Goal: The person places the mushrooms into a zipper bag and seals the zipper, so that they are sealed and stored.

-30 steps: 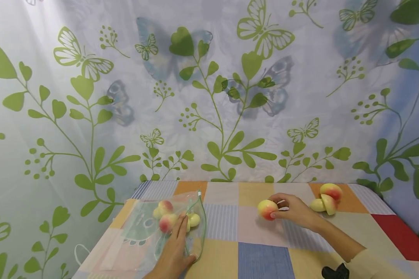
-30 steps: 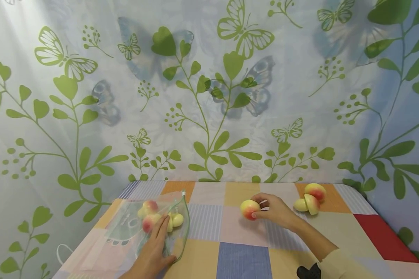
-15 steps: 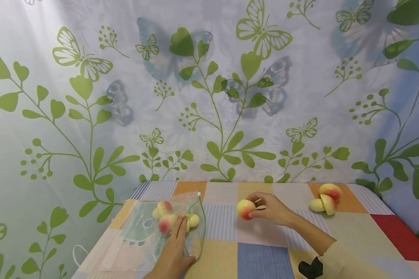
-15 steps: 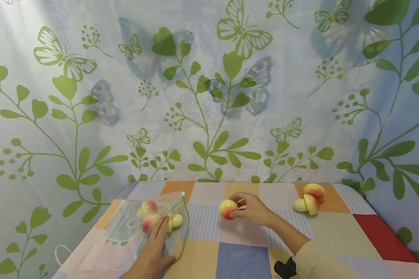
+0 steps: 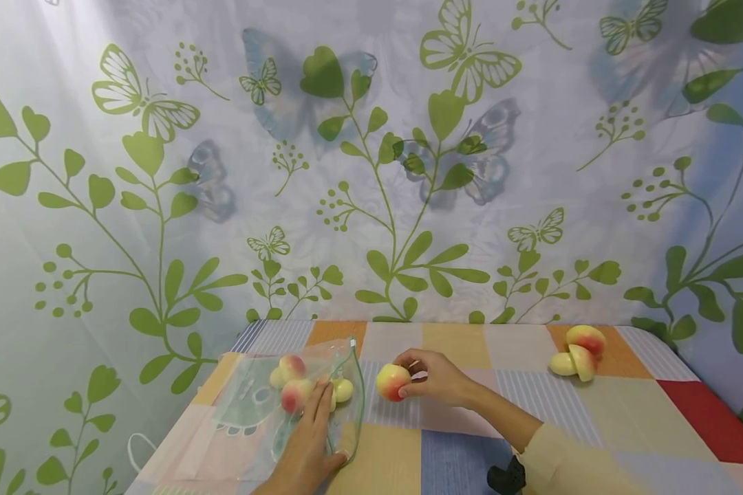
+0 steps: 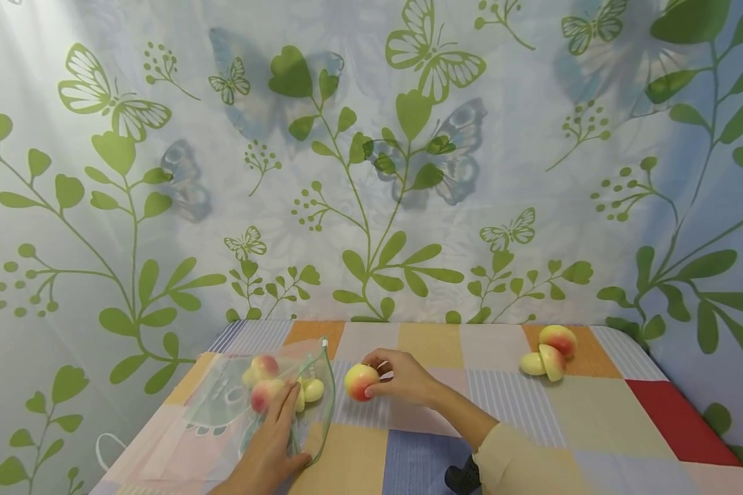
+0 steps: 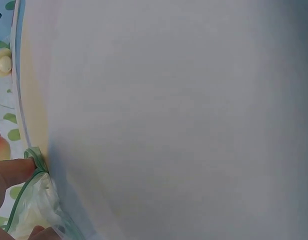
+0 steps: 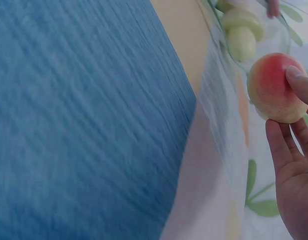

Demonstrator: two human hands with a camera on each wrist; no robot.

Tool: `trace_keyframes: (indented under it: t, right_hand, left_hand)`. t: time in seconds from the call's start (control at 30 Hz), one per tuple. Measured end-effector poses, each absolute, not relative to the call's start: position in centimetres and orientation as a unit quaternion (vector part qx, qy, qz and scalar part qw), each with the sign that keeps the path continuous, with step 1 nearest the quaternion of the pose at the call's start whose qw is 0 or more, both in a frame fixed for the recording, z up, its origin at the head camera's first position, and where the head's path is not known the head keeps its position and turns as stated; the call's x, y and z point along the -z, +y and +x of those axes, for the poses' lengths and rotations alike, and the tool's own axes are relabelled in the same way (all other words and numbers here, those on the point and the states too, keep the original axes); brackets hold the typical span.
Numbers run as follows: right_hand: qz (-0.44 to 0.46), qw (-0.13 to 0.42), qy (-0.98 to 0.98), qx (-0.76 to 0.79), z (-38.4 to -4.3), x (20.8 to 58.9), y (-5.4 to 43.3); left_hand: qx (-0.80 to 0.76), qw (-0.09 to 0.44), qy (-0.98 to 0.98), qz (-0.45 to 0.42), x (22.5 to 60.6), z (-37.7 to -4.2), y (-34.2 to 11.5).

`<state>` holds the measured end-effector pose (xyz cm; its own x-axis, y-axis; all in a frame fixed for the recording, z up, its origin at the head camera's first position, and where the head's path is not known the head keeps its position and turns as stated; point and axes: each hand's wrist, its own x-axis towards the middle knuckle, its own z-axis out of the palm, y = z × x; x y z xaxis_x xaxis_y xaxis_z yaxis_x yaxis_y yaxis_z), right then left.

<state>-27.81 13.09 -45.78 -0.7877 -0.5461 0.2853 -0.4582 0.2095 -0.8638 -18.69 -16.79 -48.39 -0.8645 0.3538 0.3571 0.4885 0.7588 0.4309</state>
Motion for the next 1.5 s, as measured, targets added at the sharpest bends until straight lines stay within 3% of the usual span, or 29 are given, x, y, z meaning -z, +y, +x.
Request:
trace_keyframes:
  t: [0.9,1.5]
  right_hand:
    - [-0.346,0.064,0.773,0.528,-28.4,47.4,6.2]
    - [-0.311,0.032,0.790,0.527,-29.2,48.4,4.0]
  left_hand:
    - [0.253,0.135,-0.928,-0.237,48.4,-18.7,-16.9]
    - [0.238,0.126,-0.932,-0.241,48.5,-18.7,-16.9]
